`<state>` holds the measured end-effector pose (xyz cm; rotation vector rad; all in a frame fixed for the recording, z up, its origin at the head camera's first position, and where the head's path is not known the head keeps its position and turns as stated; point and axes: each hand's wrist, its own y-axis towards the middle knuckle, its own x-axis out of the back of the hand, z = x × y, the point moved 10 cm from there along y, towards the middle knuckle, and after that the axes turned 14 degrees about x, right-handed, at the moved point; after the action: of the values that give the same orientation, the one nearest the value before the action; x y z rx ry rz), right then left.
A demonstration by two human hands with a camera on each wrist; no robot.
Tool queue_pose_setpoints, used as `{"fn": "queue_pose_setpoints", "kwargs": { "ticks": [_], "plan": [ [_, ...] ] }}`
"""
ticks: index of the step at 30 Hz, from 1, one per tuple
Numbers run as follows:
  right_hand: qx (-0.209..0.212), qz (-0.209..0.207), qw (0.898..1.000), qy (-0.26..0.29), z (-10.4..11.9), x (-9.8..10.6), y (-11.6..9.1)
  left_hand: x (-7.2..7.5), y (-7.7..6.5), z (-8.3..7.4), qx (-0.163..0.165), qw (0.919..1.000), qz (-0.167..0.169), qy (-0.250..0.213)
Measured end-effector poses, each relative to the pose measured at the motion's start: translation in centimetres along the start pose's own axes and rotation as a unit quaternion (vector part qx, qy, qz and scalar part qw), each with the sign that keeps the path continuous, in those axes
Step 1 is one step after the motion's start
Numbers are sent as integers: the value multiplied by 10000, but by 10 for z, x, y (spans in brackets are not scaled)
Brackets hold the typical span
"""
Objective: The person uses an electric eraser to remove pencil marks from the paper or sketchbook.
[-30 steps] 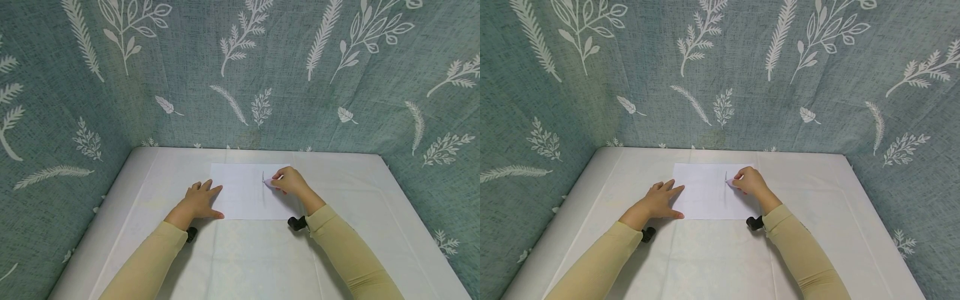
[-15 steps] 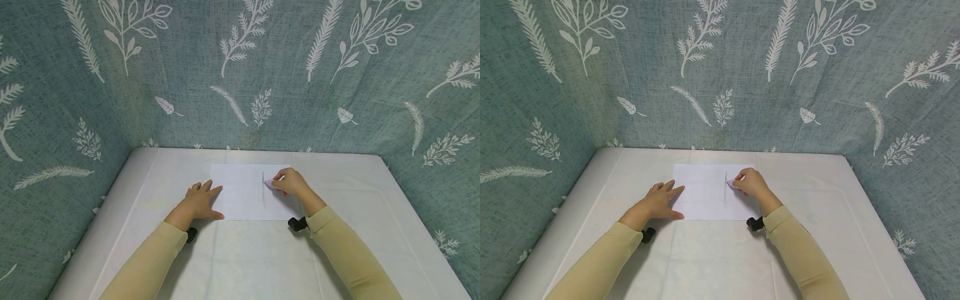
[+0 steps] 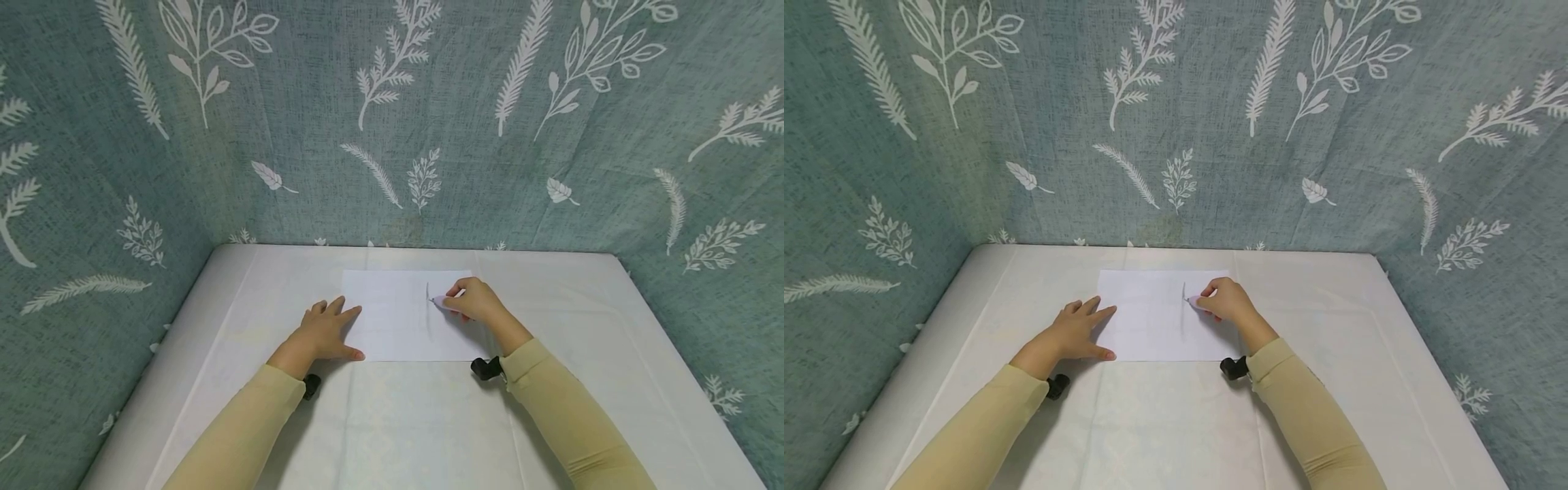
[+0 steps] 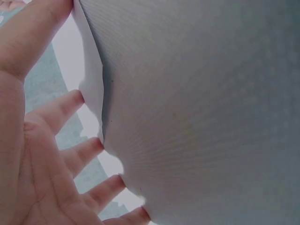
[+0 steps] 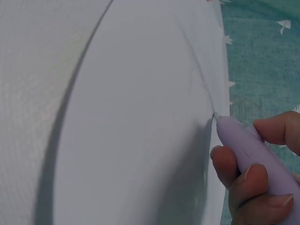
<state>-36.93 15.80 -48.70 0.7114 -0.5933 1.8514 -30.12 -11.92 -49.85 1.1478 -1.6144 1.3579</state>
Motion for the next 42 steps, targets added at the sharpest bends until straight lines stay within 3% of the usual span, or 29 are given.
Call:
{"fn": "queue_pose_setpoints", "kwargs": {
  "ticks": [42],
  "plan": [
    [105, -46, 9999, 17, 0, -5, 7, -1, 3, 3, -17, 9999, -83, 56]
  ]
}}
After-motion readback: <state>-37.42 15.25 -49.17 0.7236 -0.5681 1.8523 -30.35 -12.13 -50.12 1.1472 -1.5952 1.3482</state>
